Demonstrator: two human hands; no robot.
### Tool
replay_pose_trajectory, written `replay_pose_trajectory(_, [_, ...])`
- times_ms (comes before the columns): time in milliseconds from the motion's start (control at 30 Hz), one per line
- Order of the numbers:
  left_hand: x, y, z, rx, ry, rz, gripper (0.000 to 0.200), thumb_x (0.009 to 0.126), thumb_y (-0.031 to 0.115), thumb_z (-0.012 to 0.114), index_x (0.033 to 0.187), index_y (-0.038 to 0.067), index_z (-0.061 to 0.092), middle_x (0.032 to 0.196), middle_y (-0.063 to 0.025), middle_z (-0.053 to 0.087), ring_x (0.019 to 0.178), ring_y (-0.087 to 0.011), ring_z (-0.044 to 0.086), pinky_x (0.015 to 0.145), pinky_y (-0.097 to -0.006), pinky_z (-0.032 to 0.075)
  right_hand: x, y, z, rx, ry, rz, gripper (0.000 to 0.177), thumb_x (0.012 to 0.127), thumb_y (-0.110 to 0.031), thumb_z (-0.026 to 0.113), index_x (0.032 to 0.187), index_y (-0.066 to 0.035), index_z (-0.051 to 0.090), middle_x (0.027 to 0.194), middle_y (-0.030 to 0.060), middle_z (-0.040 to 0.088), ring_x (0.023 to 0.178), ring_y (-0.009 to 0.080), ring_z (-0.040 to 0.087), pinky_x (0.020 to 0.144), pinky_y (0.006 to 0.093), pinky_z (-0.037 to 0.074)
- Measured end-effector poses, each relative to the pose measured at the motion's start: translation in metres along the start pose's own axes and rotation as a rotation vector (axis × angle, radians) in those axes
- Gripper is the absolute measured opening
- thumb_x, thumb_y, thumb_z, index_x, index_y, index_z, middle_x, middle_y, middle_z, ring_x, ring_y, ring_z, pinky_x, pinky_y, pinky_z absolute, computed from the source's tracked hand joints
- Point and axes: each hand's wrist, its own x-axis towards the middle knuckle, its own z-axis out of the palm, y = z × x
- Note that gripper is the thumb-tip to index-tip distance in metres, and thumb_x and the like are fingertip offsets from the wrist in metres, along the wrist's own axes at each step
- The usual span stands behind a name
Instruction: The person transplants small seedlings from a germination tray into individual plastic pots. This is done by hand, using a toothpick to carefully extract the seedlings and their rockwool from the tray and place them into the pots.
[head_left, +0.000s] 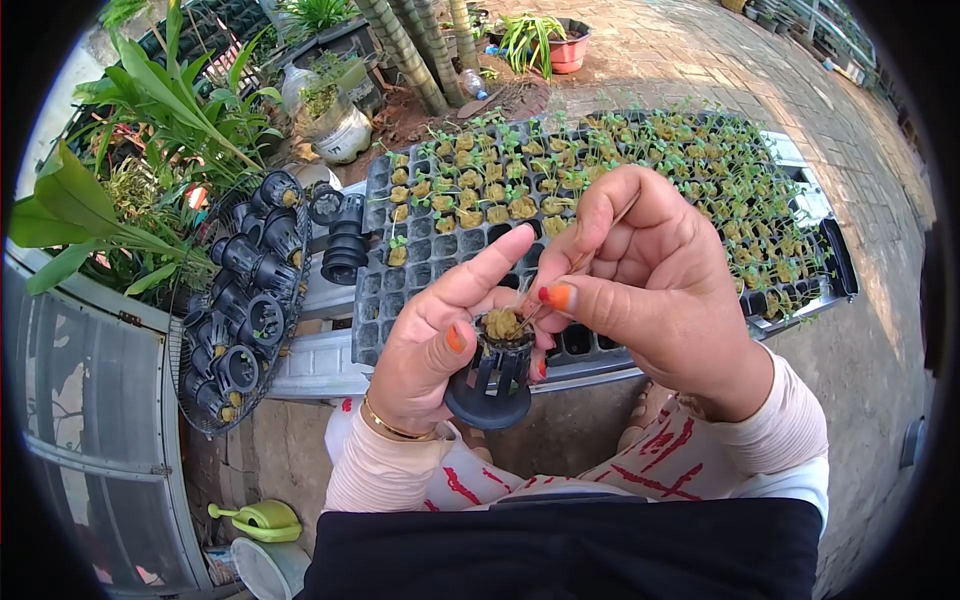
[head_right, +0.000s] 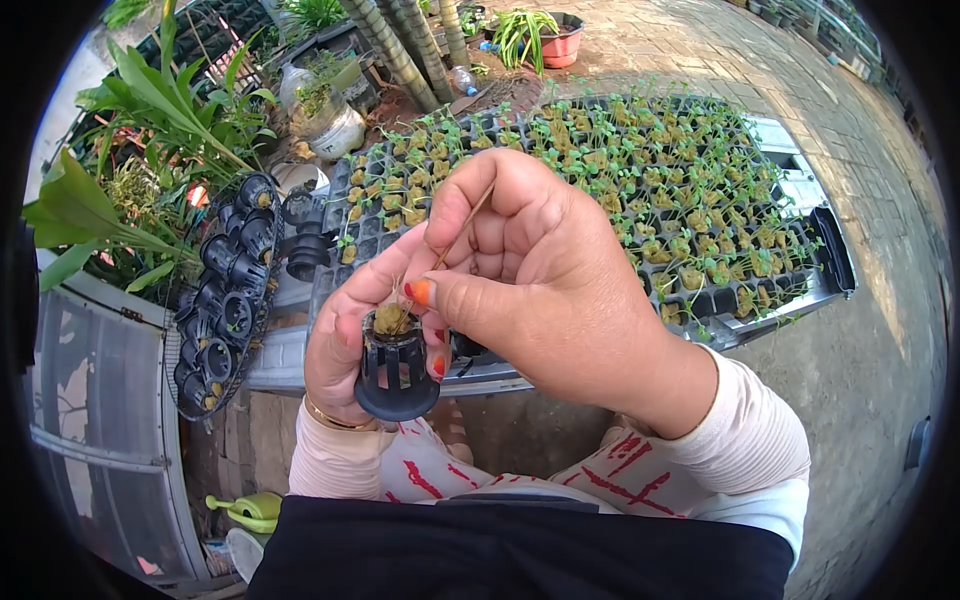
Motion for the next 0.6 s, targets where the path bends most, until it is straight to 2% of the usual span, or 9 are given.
replay_pose_trajectory(133, [-0.0004, -0.0002, -0.0017, 0.015, 0.003, -0.001, 0.087, 0.078, 0.043, 0.068, 0.138, -0.003, 0.025, 0.099, -0.0166, 0.061, 0.08, -0.0191, 0.061, 0.073, -0.0285, 0.051, -0.0018, -0.002, 0.0048, -0.06, 0.011, -0.019, 0.027, 0.081, 0.006, 0.059, 0.094, -0.006, 0.039, 0.085, 0.0119, 0.059, 0.072, 0.0141, 0.061, 0.066, 0.0264, 0.052])
replay_pose_trajectory(200, [-0.0002, -0.0011, -0.001, 0.021, 0.016, -0.002, 0.087, 0.078, 0.043, 0.068, 0.138, -0.003, 0.025, 0.099, -0.0165, 0.061, 0.08, -0.019, 0.062, 0.073, -0.0286, 0.05, -0.0039, -0.0039, 0.009, -0.248, -0.011, -0.104, 0.025, 0.081, 0.007, 0.057, 0.093, -0.005, 0.038, 0.086, 0.0125, 0.058, 0.072, 0.0131, 0.06, 0.066, 0.0261, 0.052])
replay_pose_trajectory(233, [-0.0001, -0.0015, -0.0008, 0.027, 0.027, -0.002, 0.087, 0.078, 0.042, 0.068, 0.138, -0.003, 0.025, 0.1, -0.0165, 0.061, 0.08, -0.0189, 0.062, 0.074, -0.0287, 0.05, -0.0047, -0.0031, 0.0088, -0.247, -0.011, -0.103, 0.025, 0.081, 0.007, 0.057, 0.093, -0.005, 0.038, 0.086, 0.0125, 0.058, 0.072, 0.0131, 0.06, 0.066, 0.0261, 0.052])
replay_pose_trajectory(300, [0.0006, 0.0001, -0.0022, 0.017, 0.022, -0.013, 0.087, 0.078, 0.042, 0.068, 0.138, -0.003, 0.025, 0.1, -0.0168, 0.061, 0.08, -0.019, 0.062, 0.074, -0.0287, 0.05, -0.0061, -0.0017, 0.0073, -0.566, -0.073, -0.261, 0.025, 0.081, 0.008, 0.055, 0.093, -0.005, 0.038, 0.087, 0.0131, 0.056, 0.072, 0.0124, 0.06, 0.066, 0.026, 0.052])
replay_pose_trajectory(367, [0.0007, 0.0004, -0.0021, 0.008, 0.016, -0.024, 0.087, 0.078, 0.042, 0.068, 0.138, -0.003, 0.025, 0.101, -0.0171, 0.061, 0.08, -0.0191, 0.062, 0.074, -0.0287, 0.05, -0.0041, -0.005, 0.0064, -0.63, -0.081, -0.294, 0.025, 0.081, 0.008, 0.056, 0.093, -0.005, 0.038, 0.085, 0.0132, 0.058, 0.072, 0.0131, 0.06, 0.066, 0.0262, 0.052])
replay_pose_trajectory(433, [0.0003, 0.0002, -0.0004, -0.013, -0.012, 0.004, 0.087, 0.078, 0.042, 0.068, 0.139, -0.003, 0.024, 0.101, -0.0175, 0.061, 0.081, -0.0192, 0.061, 0.074, -0.0284, 0.05, -0.0026, -0.0087, 0.0068, -0.134, -0.016, -0.061, 0.026, 0.08, 0.008, 0.057, 0.093, -0.005, 0.038, 0.083, 0.0133, 0.059, 0.073, 0.0138, 0.061, 0.066, 0.0265, 0.052])
replay_pose_trajectory(600, [0.0012, 0.0018, 0.0009, 0.006, 0.001, 0.014, 0.088, 0.078, 0.043, 0.068, 0.138, -0.003, 0.025, 0.101, -0.0175, 0.061, 0.081, -0.0192, 0.061, 0.074, -0.0283, 0.05, 0.0002, -0.0008, 0.003, 0.024, 0.033, -0.009, 0.028, 0.08, 0.005, 0.061, 0.094, -0.007, 0.039, 0.083, 0.0126, 0.061, 0.072, 0.014, 0.061, 0.066, 0.0269, 0.052])
